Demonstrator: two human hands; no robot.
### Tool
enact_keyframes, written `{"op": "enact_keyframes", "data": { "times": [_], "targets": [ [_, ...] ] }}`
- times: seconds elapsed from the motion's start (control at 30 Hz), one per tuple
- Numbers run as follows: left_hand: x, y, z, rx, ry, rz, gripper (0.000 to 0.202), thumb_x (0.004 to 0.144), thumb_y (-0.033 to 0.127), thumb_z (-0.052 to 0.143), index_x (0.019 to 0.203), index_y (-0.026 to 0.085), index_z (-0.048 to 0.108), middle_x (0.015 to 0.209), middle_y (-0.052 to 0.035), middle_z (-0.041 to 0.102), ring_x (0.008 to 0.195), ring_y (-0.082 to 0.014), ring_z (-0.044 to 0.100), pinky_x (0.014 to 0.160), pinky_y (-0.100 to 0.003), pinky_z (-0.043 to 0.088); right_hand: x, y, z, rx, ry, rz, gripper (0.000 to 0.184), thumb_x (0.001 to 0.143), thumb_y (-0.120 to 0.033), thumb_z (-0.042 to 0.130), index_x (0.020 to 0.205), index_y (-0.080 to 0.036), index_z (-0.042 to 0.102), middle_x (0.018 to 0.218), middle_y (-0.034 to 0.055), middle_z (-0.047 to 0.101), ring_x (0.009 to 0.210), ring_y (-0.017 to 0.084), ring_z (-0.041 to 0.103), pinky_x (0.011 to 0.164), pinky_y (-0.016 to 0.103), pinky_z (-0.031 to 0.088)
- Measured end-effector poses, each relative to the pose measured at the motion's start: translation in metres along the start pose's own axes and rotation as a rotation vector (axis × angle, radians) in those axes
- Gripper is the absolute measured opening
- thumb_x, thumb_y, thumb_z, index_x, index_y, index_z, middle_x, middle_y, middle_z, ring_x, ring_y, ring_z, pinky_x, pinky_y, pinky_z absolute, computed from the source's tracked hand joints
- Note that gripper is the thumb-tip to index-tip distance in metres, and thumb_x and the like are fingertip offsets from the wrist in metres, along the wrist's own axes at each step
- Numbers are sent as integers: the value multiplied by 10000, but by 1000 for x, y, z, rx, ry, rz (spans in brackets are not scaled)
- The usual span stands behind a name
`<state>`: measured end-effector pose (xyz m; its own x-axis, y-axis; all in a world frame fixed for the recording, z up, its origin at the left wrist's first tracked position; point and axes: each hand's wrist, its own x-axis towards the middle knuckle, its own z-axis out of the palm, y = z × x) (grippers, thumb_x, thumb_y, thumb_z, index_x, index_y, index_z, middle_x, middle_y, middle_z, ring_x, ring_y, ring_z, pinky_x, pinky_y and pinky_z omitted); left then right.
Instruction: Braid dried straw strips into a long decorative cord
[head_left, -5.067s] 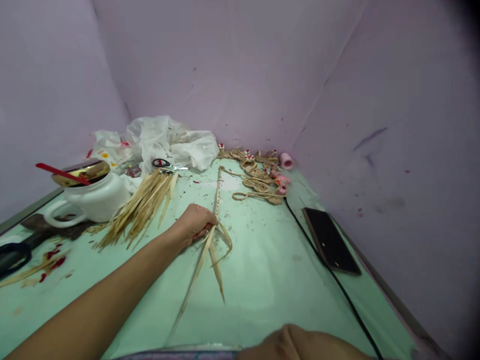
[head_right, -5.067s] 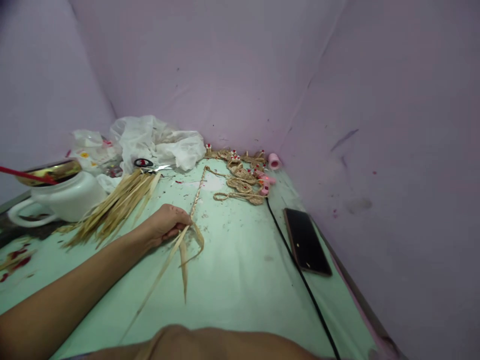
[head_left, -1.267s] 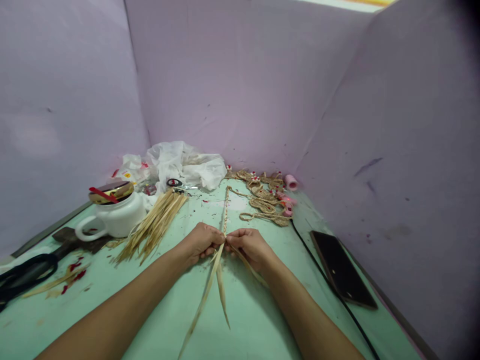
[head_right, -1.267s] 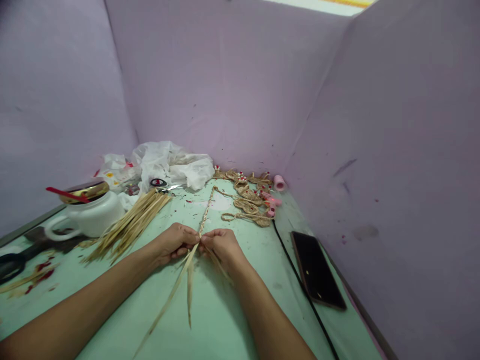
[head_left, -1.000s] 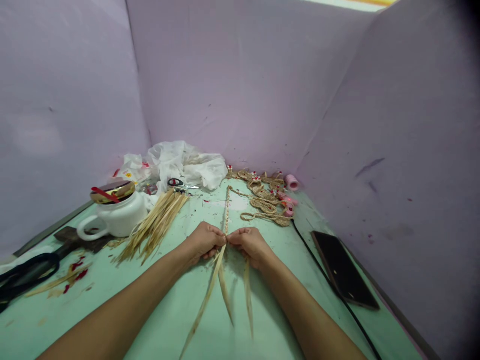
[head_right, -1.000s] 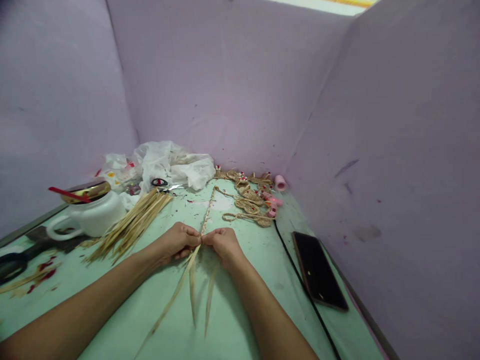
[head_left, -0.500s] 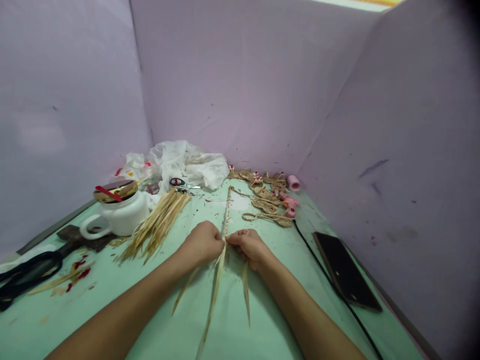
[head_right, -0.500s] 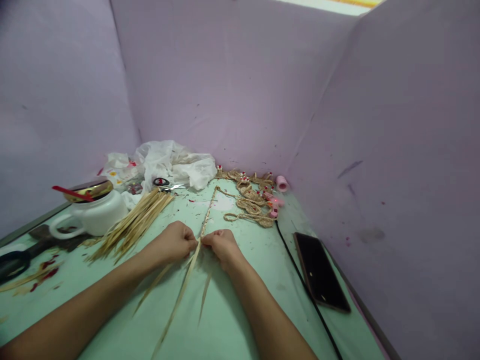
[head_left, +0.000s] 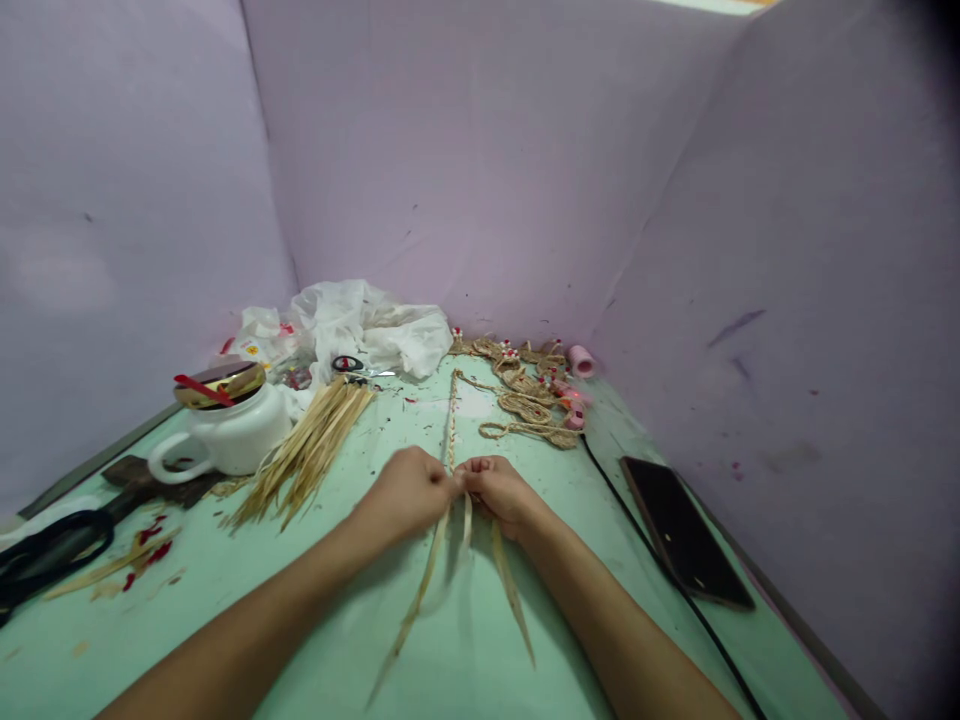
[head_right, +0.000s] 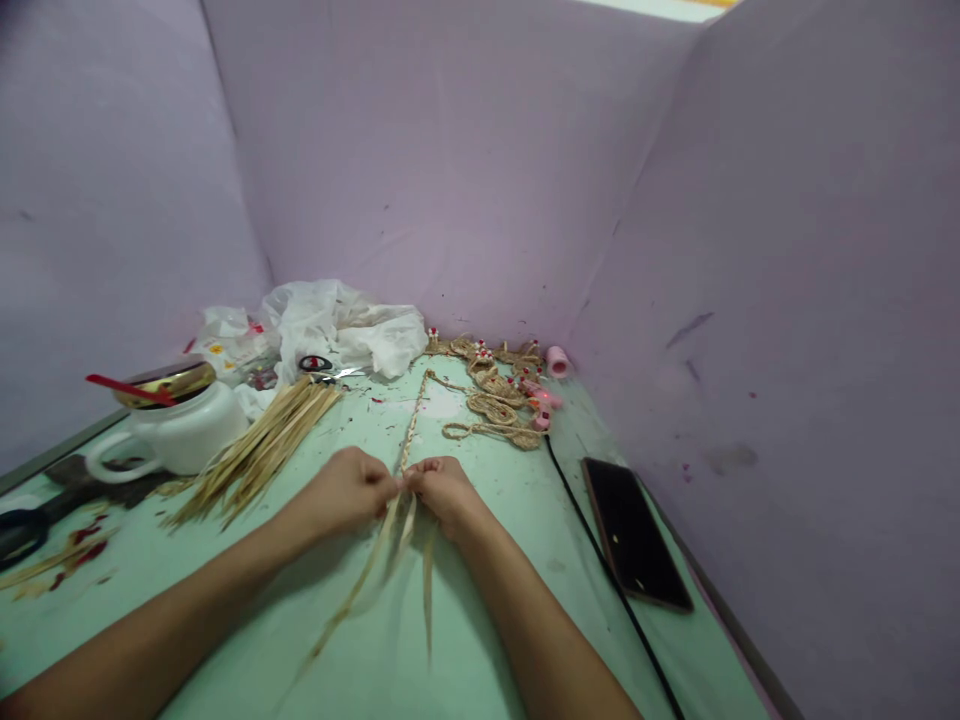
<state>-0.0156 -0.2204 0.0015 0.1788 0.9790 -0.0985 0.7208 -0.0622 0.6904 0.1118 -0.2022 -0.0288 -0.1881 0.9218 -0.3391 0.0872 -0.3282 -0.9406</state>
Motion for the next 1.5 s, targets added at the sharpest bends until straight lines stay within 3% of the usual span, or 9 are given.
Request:
{"op": "enact_keyframes", "data": {
  "times": [0.07,0.13,0.27,0.43,0.57,0.8,1.23,1.33,1.5],
  "targets": [
    [9,-3,-6,-282,28,-183,150,650,258,496,602,129,556,404,31,431,348,-75,376,387,-197,243,-1,-1,-2,15,-27,15,135,580,-200,519,477,-153,446,317,-88,316,300,27,204,355,202,106],
    [15,-6,-6,-528,-76,-313,122,616,209,514,684,121,562,418,42,449,314,-57,336,346,-186,207,-1,-2,-3,31,-50,14,141,588,-219,523,488,-151,451,334,-79,351,306,30,230,358,196,129],
    [23,-11,2,-756,-310,-336,98,595,197,534,566,104,521,461,6,494,337,-44,360,326,-170,227,4,2,-6,-5,-96,-52,94,589,-211,527,539,-139,492,417,-46,463,361,43,317,386,189,198],
    [29,-11,-1,-477,-285,-393,121,555,142,491,439,127,458,315,30,373,275,-51,296,314,-181,179,15,11,-6,-245,3,-244,69,573,-126,517,510,-136,492,435,-59,433,432,46,332,433,184,242],
    [32,-12,-2,-285,-250,-311,102,553,184,494,463,133,492,299,34,359,261,-58,260,320,-199,167,10,5,-4,-277,67,-188,99,579,-114,510,484,-131,490,396,-57,403,396,41,306,404,184,220],
    [29,-16,-2,-430,-236,-210,72,555,194,496,513,138,506,357,35,426,279,-53,261,314,-201,149,-4,-10,-23,103,-254,106,126,614,-203,571,672,-99,613,576,35,602,500,101,534,481,206,399],
    [26,-13,4,-478,-145,-117,56,506,152,516,468,113,534,347,39,421,343,-44,306,369,-178,216,-3,-8,-12,250,-199,185,135,660,-137,590,613,-142,464,462,-26,533,445,94,533,538,254,475],
    [28,-17,8,-495,-153,-75,65,506,157,511,483,108,547,378,30,441,377,-53,336,397,-186,246,-5,-9,-10,222,-177,193,127,706,-118,530,625,-152,439,436,-27,515,385,71,479,442,195,419],
    [28,-20,8,-466,-192,3,87,518,177,514,472,106,536,394,33,426,393,-47,304,404,-194,215,-4,-7,-10,85,-113,144,130,695,-125,526,612,-157,432,384,-68,423,291,18,283,298,140,143]
  ]
}}
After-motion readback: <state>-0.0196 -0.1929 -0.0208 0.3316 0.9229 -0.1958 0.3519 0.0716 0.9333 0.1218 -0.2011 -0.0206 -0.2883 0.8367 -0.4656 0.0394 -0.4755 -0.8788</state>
